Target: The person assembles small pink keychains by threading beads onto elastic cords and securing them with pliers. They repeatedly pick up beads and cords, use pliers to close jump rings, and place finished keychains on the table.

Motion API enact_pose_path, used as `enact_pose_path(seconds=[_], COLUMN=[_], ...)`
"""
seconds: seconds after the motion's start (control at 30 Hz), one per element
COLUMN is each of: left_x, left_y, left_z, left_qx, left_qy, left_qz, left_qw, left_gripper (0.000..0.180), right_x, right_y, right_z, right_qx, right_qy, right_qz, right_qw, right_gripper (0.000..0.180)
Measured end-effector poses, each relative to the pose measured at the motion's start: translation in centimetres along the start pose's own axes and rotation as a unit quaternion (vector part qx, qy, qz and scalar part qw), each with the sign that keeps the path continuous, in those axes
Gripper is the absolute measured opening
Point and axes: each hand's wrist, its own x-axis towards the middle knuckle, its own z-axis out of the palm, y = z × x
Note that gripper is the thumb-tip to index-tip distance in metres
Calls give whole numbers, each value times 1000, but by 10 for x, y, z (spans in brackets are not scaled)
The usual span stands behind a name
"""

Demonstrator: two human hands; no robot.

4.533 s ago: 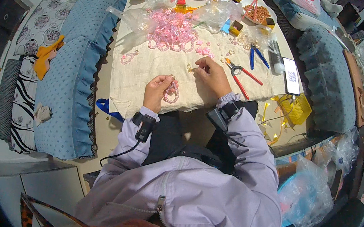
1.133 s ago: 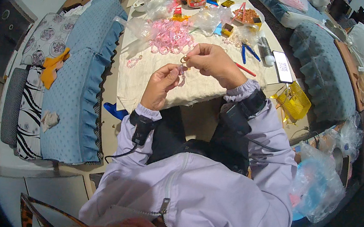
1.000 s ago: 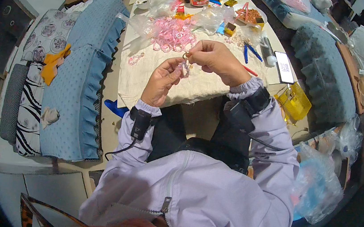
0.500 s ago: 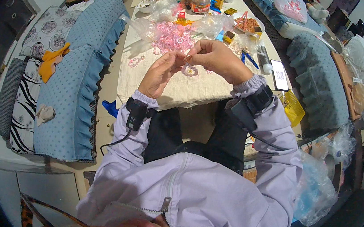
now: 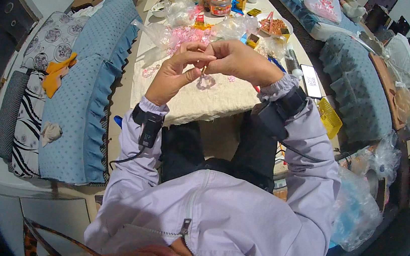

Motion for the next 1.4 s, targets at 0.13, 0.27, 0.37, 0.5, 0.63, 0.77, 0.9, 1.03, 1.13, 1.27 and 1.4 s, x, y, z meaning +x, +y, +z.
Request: enact_pose_path(seconds=[0.13, 0.27, 0.37, 0.5, 0.63, 0.77, 0.9, 1.03, 1.13, 1.27, 1.4], left_x=[4, 6, 8, 9, 10, 11, 9, 9, 9, 11, 8], left_y=[5, 13, 19, 24, 28, 31, 32, 30, 25, 16, 10], left_z=[-4, -4, -1, 0, 1, 7, 15, 16, 11, 7, 7], left_qx=[62, 91, 119, 104, 206, 258, 261, 256, 178, -12, -126], left_qy=[-5, 12, 27, 18, 40, 71, 105, 129, 157, 201, 203], left_qz=[41, 69, 100, 93, 155, 177, 176, 156, 79, -45, -114], left_qw=[997, 993, 987, 990, 965, 947, 943, 945, 968, 978, 964], left_gripper=[28, 29, 31, 35, 33, 31, 26, 21, 16, 16, 16], right_x=[-3, -6, -6, -3, -2, -1, -3, -5, -6, -7, -4], right_y=[-6, -7, -7, -2, 1, 2, 2, 5, 11, 23, 31], right_z=[2, 9, 9, 9, 6, 6, 9, 11, 14, 16, 20], right_qx=[20, 84, 115, 142, 162, 186, 211, 212, 193, 175, 190], right_qy=[0, 5, 0, -12, -36, -17, -1, 24, 107, 167, 187], right_qz=[6, -8, -13, -18, -29, -33, -43, -43, -67, -131, -185], right_qw=[1000, 996, 993, 990, 986, 982, 976, 976, 973, 962, 946], right_gripper=[11, 13, 12, 11, 9, 7, 6, 16, 24, 31, 33])
